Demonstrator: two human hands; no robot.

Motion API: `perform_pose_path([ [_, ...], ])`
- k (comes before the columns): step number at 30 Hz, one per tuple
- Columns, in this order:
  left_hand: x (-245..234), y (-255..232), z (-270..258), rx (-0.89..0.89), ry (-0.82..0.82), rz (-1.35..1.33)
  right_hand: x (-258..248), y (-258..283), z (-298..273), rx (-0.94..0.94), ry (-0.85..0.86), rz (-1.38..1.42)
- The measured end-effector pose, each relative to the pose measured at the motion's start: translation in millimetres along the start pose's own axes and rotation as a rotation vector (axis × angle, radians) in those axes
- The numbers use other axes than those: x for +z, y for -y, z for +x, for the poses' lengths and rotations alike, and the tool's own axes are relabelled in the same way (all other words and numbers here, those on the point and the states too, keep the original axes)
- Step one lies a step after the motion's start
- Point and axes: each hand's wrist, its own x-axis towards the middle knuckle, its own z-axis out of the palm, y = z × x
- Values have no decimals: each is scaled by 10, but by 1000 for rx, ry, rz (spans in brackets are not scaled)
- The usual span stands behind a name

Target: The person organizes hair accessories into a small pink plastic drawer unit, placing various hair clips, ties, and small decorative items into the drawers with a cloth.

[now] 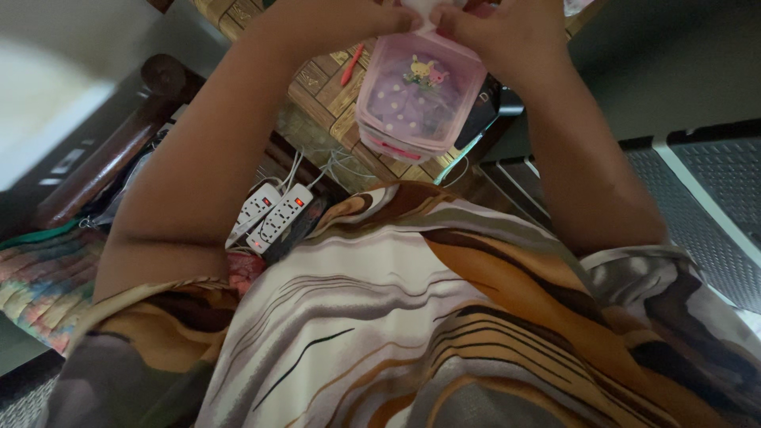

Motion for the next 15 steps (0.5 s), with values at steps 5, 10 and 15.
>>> perform_pose_path([
  [5, -24, -2, -43, -28, 17, -9, 1, -11, -42, -8, 7, -12],
  [10, -41, 28, -56, -21, 13, 21, -3, -5, -63, -79, -33, -129],
  [15, -54, 100, -68, -53, 44, 18, -8, 11, -46, -55, -13, -152],
])
